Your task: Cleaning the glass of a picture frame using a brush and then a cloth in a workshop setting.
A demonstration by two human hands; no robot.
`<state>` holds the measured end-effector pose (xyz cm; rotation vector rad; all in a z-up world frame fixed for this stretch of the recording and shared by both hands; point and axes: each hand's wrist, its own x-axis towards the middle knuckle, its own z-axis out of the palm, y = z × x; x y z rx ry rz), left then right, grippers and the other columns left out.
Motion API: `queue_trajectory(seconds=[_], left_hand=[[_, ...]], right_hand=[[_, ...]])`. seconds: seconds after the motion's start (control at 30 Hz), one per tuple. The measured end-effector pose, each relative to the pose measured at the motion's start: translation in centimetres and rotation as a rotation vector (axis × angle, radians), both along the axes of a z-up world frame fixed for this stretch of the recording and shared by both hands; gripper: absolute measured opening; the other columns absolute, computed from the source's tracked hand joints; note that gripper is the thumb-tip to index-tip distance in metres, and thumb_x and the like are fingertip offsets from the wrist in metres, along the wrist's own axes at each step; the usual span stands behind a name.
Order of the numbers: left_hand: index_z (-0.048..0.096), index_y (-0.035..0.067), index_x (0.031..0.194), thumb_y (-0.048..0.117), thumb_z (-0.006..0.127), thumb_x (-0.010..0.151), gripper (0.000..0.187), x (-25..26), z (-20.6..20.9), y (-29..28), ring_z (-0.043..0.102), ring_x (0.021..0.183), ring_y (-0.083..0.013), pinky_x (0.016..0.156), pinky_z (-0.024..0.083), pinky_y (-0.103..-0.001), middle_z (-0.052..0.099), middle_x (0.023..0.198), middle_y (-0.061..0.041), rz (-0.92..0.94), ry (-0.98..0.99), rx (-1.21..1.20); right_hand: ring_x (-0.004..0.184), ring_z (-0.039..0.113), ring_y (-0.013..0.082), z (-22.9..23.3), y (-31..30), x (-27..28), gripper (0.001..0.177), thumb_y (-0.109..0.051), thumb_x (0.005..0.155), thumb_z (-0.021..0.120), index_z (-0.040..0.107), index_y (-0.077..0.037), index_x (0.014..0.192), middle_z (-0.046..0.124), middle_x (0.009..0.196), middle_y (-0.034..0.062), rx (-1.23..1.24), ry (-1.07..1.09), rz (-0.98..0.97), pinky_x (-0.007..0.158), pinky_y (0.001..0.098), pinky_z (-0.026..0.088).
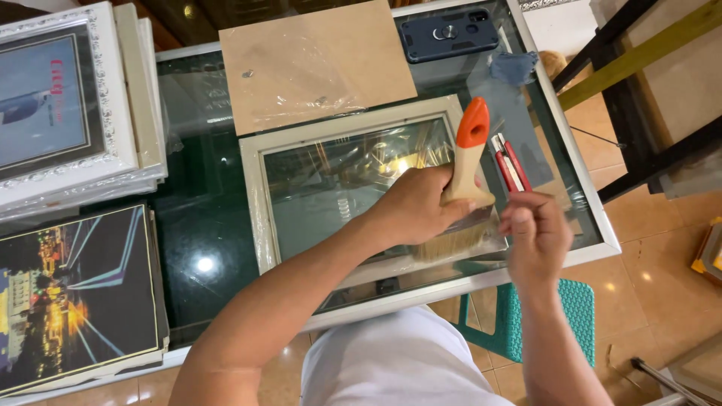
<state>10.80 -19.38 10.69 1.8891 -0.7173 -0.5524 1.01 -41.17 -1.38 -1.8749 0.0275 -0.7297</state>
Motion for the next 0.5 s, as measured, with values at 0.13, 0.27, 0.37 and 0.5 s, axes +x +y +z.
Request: queue_trajectory(seconds=[0.13,0.27,0.37,0.5], left_hand=[[0.07,0.003,0.104,0.035,0.073,0.081,0.039,4.3,-3.0,-2.2,0.074,0.098,-0.0412,0.08,0.059,-0.051,0.076,0.092,-0.019,0.012,-0.095,0.146],[0.065,0.011,0.119,0.033,0.069,0.087,0.039,9.8,-3.8,-3.5,0.074,0.096,-0.0429,0.081,0.058,-0.057,0.076,0.094,-0.017,0.145,-0.403,0.224],[0.059,0.021,0.13,0.03,0.062,0.095,0.037,11.0,-1.4,-2.5,0.074,0.091,-0.0413,0.078,0.058,-0.057,0.075,0.096,-0.012,0.228,-0.636,0.194],[0.065,0.014,0.121,0.025,0.064,0.093,0.03,6.5,3.9,1.5,0.073,0.095,-0.0443,0.081,0.057,-0.054,0.076,0.1,-0.018,0.15,-0.318,-0.058]], right_hand=[[0.058,0.058,0.0206,-2.6,1.3,-0.7,0.033,-0.025,0.106,0.062,0.07,0.005,0.112,0.06,0.069,0.0102,-0.079,-0.015,-0.089,0.056,0.0333,0.05],[0.06,0.053,0.0185,-1.9,2.4,-0.6,0.025,-0.02,0.104,0.063,0.071,0.002,0.114,0.061,0.071,0.0089,-0.078,0.015,-0.079,0.06,0.0321,0.047],[0.061,0.054,0.0208,-1.3,2.5,-0.7,0.022,-0.015,0.103,0.063,0.071,0.003,0.114,0.062,0.074,0.0134,-0.071,0.023,-0.06,0.059,0.0345,0.047],[0.059,0.055,0.0215,-0.9,2.6,-0.9,0.021,-0.017,0.103,0.064,0.071,0.0,0.113,0.064,0.075,0.0121,-0.071,0.064,-0.052,0.059,0.0342,0.048]])
